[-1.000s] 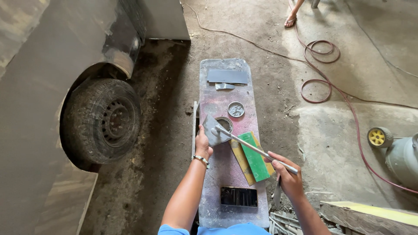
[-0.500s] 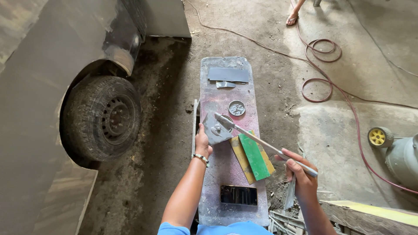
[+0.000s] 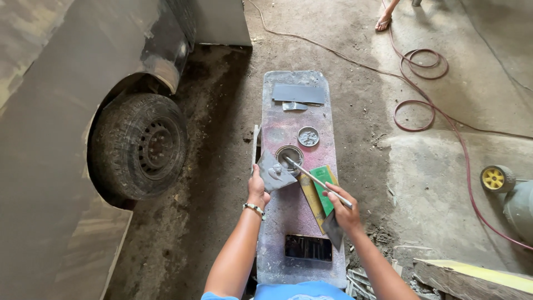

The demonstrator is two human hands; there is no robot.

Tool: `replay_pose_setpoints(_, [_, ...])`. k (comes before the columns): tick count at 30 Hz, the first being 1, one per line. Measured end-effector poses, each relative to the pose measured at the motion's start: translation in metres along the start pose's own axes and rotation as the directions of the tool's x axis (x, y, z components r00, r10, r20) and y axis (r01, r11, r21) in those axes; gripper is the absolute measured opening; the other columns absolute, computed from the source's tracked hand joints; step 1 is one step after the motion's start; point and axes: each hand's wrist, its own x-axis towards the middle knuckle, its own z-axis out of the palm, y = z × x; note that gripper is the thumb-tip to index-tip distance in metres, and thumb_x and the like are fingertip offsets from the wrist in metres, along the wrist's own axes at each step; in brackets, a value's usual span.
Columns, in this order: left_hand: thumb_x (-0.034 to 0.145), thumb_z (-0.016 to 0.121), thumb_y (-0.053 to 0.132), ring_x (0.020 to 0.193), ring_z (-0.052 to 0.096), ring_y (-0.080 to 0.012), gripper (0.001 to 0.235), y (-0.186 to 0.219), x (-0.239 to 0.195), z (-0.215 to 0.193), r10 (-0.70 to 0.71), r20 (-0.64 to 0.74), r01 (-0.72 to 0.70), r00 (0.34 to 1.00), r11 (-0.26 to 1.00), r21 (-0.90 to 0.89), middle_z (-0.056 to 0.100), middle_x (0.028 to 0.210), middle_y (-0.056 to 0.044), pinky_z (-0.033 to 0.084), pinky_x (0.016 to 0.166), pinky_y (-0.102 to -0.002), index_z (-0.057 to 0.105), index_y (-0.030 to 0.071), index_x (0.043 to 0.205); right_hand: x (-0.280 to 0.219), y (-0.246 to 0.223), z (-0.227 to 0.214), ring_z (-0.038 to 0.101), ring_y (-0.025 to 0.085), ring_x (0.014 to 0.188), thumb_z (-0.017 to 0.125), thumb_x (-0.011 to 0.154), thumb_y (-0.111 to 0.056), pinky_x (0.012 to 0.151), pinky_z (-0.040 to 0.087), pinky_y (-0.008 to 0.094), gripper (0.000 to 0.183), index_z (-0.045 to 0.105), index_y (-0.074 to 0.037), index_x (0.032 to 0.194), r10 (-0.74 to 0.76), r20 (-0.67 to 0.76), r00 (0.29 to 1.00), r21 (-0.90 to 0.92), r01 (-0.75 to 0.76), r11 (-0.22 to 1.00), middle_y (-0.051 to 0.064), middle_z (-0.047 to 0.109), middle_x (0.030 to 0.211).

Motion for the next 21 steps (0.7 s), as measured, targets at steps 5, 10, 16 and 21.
replay_pose_setpoints(5, [0.102,0.048,0.052,0.110,0.068,-0.0281,0.063,-0.005,0.006,-0.018,0.003,0.024,-0.003,1.000,1.000,-0.027,0.069,0.125,-0.015,0.057,0.096,-0.045,0.059,-0.002,0.133,-0.004,0.067,-0.005,0.070,0.013,0.101,0.067,0.098,-0.025,0.095,0.051,0.028,0.040,0.066,0.000,0.131,0.102,0.065,0.993,-0.060,-0.098,0.993,0.008,0.077,0.105])
replay_pose_setpoints(10, [0.104,0.050,0.051,0.110,0.069,-0.0280,0.064,0.003,-0.009,-0.026,0.022,0.031,-0.021,0.999,0.999,-0.038,0.070,0.126,-0.015,0.056,0.097,-0.044,0.062,-0.005,0.131,-0.019,0.076,-0.016,0.067,0.011,0.092,0.064,0.098,-0.039,0.090,0.048,0.026,0.050,0.066,-0.005,0.135,0.221,0.121,0.968,-0.058,-0.216,0.975,0.005,0.075,0.091])
replay_pose_setpoints(16, [0.101,0.050,0.052,0.111,0.068,-0.0294,0.063,0.016,-0.035,-0.038,-0.009,0.038,0.013,0.999,0.993,-0.115,0.069,0.124,-0.014,0.056,0.097,-0.049,0.061,-0.003,0.130,-0.022,0.071,-0.029,0.059,0.004,0.075,0.067,0.095,-0.045,0.073,0.045,0.020,0.059,0.061,-0.006,0.140,0.321,0.070,0.945,-0.019,-0.320,0.947,0.004,0.070,0.082])
replay_pose_setpoints(21, [0.100,0.051,0.052,0.115,0.068,-0.0280,0.061,0.017,-0.054,-0.053,0.028,-0.007,-0.028,1.000,0.991,-0.130,0.069,0.127,-0.012,0.056,0.100,-0.046,0.060,0.000,0.132,-0.022,0.064,-0.031,0.042,0.009,0.043,0.061,0.091,-0.049,0.036,0.029,0.024,0.057,0.061,-0.009,0.131,0.565,0.121,0.816,0.340,-0.568,0.749,0.003,0.066,0.079])
